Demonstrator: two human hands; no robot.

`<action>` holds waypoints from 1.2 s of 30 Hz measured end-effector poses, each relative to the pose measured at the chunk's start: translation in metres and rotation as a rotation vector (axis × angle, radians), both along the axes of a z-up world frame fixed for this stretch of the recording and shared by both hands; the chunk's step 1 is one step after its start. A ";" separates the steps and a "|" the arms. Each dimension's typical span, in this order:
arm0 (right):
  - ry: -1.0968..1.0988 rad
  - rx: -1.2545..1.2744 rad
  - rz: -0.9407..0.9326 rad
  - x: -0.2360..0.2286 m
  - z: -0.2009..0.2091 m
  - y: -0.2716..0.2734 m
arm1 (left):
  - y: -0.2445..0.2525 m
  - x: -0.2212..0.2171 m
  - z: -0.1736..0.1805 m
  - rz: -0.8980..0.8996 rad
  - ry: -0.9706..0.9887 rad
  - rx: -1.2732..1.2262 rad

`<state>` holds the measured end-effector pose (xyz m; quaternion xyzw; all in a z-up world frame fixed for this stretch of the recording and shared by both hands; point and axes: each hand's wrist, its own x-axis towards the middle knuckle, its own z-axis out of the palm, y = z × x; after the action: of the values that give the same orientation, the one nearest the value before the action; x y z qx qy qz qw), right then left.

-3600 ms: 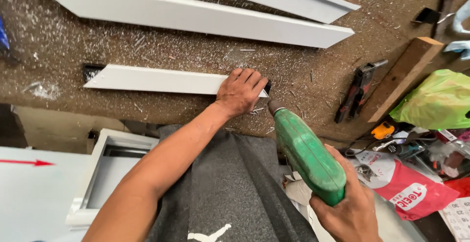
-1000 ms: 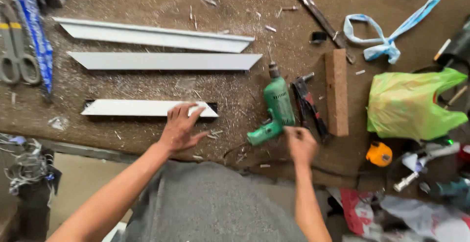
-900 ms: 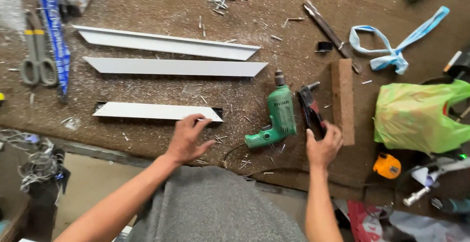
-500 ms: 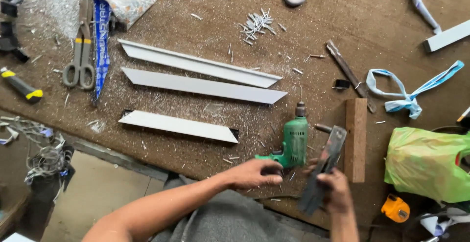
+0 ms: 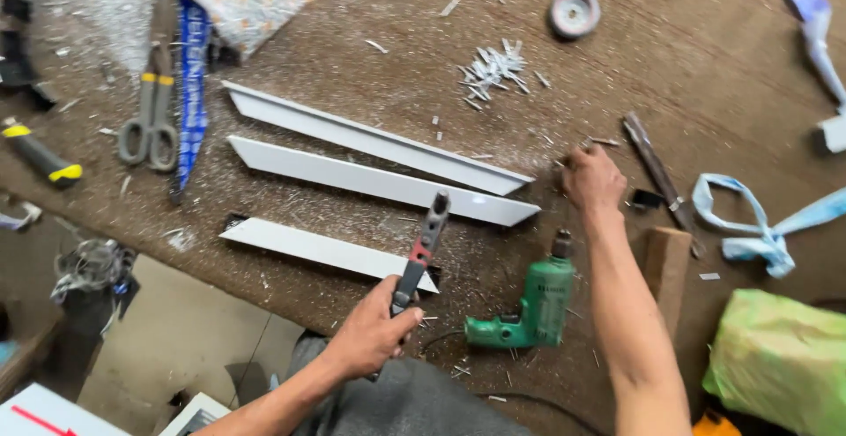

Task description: The person joins metal frame components by inserting corner brackets and securing them with a drill and a hand-operated rivet tool on a workbench.

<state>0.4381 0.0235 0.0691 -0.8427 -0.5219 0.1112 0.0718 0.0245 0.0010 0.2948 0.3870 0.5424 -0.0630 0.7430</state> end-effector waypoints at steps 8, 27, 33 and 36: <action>0.832 0.040 -0.193 -0.099 0.109 -0.012 | -0.019 -0.002 0.027 -0.149 0.178 -0.057; 1.273 0.547 -0.191 -0.245 0.196 -0.131 | -0.128 -0.035 0.025 -0.293 0.146 0.239; 1.264 0.589 -0.112 -0.253 0.191 -0.152 | -0.146 -0.044 0.033 -0.272 0.104 0.206; 1.232 0.647 -0.129 -0.259 0.191 -0.159 | -0.150 -0.048 0.034 -0.300 0.118 0.200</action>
<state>0.1791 -0.1353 0.2605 -0.5918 -0.3419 0.4035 0.6084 -0.0231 -0.1494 0.3288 0.5310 0.5249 -0.1414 0.6500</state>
